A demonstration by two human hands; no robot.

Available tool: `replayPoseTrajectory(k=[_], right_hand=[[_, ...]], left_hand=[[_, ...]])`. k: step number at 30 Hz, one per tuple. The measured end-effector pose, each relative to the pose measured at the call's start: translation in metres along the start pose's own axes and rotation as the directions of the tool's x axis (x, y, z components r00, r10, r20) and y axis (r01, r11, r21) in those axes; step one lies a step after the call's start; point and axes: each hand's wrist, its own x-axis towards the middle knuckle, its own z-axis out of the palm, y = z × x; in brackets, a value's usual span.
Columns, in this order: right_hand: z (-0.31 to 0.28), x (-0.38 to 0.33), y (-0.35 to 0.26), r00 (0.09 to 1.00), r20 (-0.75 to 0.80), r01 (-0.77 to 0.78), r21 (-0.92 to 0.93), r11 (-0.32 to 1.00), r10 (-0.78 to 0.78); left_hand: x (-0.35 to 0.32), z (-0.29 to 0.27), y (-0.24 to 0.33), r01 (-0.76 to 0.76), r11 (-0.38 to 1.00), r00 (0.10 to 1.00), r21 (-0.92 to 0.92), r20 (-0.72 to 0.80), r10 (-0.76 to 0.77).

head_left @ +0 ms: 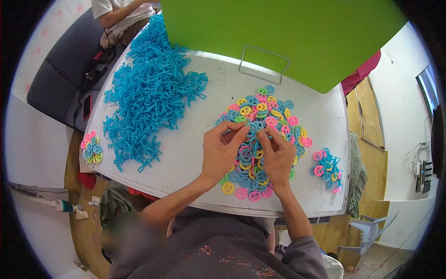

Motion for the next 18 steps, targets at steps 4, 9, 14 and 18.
replayPoseTrajectory(k=[4,9,14,18], right_hand=[[0.001,-0.002,-0.001,0.999,-0.004,-0.047,0.016,0.999,0.047],[0.002,-0.004,-0.003,0.999,-0.001,-0.037,-0.019,0.999,0.037],[-0.003,-0.001,-0.005,0.984,0.091,-0.143,-0.096,0.985,0.152],[0.003,-0.002,-0.003,0.989,0.089,-0.110,-0.073,0.991,0.117]], left_hand=[[-0.004,0.002,0.004,0.004,1.000,1.000,0.007,-0.025,-0.004],[-0.004,-0.002,-0.003,0.005,1.000,0.999,-0.020,-0.038,-0.006],[-0.004,-0.005,-0.004,0.016,0.999,0.998,0.042,-0.068,-0.013],[-0.007,-0.006,-0.012,0.028,0.993,0.994,-0.111,-0.098,-0.039]])
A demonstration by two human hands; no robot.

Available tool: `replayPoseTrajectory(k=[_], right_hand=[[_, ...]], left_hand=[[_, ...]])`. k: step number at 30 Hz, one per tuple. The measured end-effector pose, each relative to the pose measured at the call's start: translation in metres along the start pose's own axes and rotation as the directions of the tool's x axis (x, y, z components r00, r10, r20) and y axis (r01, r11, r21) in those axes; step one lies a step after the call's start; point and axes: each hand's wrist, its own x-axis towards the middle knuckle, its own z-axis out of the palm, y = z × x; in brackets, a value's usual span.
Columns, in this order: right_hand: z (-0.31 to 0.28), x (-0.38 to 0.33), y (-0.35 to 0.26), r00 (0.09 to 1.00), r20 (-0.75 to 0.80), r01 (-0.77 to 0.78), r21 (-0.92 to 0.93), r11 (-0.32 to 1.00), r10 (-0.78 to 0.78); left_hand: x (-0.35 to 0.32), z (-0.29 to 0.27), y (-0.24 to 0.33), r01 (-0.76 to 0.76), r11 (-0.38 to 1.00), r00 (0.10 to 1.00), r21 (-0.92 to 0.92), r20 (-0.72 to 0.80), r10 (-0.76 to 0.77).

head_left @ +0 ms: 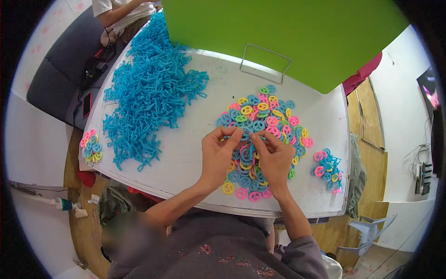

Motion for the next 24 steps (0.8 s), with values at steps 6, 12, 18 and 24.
replayPoseTrajectory(k=[6,12,18,24], right_hand=[[0.002,0.004,0.022,0.940,-0.123,0.310,-0.088,0.947,-0.319],[-0.007,0.007,0.019,0.890,-0.001,0.450,-0.163,0.878,-0.457],[-0.027,0.004,-0.003,0.940,0.320,0.056,0.208,0.976,-0.122],[-0.037,0.009,0.001,0.896,0.435,-0.002,0.211,0.978,-0.092]], left_hand=[[0.003,-0.007,0.003,0.143,0.989,0.984,-0.023,0.109,-0.140],[0.005,-0.007,0.016,0.062,0.995,0.984,0.083,0.163,-0.075],[0.004,-0.012,0.024,0.029,0.981,0.960,0.193,0.270,-0.081],[0.004,-0.013,0.011,0.445,0.893,0.847,-0.059,0.352,-0.399]])
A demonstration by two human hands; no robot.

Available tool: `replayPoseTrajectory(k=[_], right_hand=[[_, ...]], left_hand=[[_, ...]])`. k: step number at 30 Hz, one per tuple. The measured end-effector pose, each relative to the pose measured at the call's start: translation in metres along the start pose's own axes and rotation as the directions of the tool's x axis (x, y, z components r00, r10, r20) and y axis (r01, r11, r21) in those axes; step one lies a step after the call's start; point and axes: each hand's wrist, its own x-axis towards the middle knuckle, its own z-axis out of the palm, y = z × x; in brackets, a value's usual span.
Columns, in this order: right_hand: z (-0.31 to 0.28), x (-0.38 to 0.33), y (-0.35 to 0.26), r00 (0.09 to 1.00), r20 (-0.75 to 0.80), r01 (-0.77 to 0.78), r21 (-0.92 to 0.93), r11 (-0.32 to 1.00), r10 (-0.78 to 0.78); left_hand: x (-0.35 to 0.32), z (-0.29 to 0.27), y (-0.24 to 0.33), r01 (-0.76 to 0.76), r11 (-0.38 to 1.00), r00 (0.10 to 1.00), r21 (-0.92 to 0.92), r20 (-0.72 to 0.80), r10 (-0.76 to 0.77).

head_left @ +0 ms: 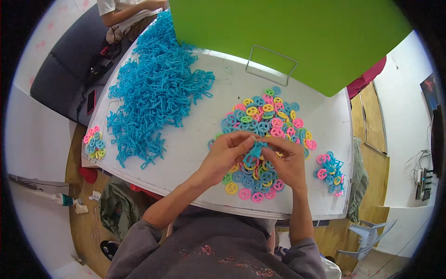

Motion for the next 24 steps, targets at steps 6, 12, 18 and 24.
replayPoseTrajectory(k=[6,12,18,24], right_hand=[[-0.009,0.007,0.024,0.858,-0.198,0.392,-0.345,0.853,-0.474],[-0.005,0.006,0.013,0.933,-0.354,0.123,0.125,0.984,-0.071],[-0.007,0.008,0.022,0.938,-0.311,0.190,0.091,0.978,-0.153],[-0.007,0.009,0.026,0.936,-0.337,0.181,0.224,0.958,-0.098]], left_hand=[[0.022,-0.011,0.012,-0.247,0.491,0.870,0.836,-0.032,0.492],[0.064,-0.053,0.017,-0.220,-0.021,0.779,0.975,0.188,0.598],[0.066,-0.054,0.026,-0.094,0.365,0.911,0.926,-0.068,0.406],[0.056,-0.042,0.033,-0.033,0.251,0.931,0.967,-0.062,0.359]])
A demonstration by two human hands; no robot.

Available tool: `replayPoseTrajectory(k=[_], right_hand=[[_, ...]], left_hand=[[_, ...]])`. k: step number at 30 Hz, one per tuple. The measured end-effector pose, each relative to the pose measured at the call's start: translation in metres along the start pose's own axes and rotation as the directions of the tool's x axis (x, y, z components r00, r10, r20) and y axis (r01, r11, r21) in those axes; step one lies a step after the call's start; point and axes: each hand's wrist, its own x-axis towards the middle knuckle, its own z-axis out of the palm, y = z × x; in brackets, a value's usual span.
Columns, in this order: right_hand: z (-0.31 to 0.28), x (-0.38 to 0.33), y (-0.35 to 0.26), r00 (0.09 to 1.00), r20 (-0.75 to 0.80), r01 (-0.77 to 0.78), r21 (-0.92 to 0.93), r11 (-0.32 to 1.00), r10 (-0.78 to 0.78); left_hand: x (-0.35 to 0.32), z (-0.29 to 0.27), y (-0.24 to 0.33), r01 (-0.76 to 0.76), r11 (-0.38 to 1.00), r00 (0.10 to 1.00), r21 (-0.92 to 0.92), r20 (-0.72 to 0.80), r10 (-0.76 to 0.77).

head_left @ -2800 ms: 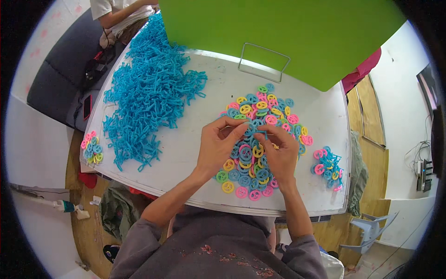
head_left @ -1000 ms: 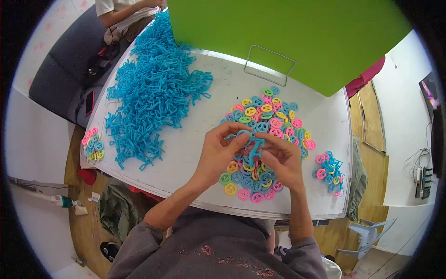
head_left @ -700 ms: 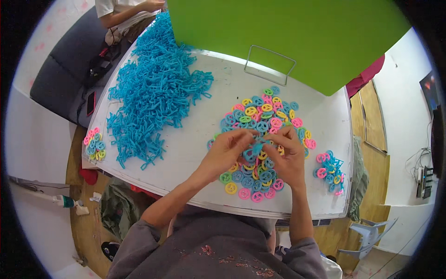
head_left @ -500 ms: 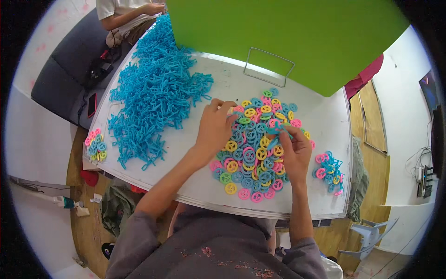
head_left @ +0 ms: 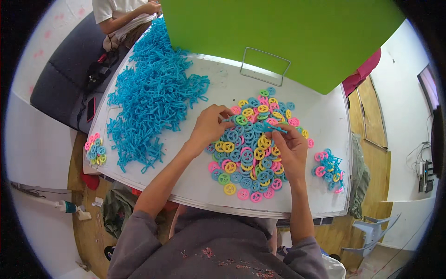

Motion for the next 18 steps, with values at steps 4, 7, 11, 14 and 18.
replayPoseTrajectory(k=[4,7,11,14,18], right_hand=[[-0.001,0.002,0.004,1.000,0.011,0.019,-0.053,0.998,-0.018],[-0.001,0.001,0.002,0.999,0.006,-0.032,-0.066,0.997,0.033],[0.002,0.000,-0.006,0.993,-0.005,-0.113,-0.147,0.983,0.114],[0.004,-0.001,-0.003,0.999,0.032,-0.036,-0.149,0.988,0.041],[0.003,-0.001,-0.002,0.999,0.046,-0.019,-0.166,0.986,0.027]], left_hand=[[-0.005,-0.001,-0.005,-0.042,0.988,0.998,-0.146,-0.059,0.033],[-0.014,-0.009,0.004,-0.102,0.979,0.982,-0.175,-0.178,0.070],[-0.037,-0.018,0.036,-0.092,0.904,0.982,-0.418,-0.190,0.012],[-0.048,-0.005,0.049,-0.037,0.791,0.998,-0.611,-0.066,-0.004],[-0.053,0.003,0.055,0.080,0.691,0.997,-0.718,0.049,-0.064]])
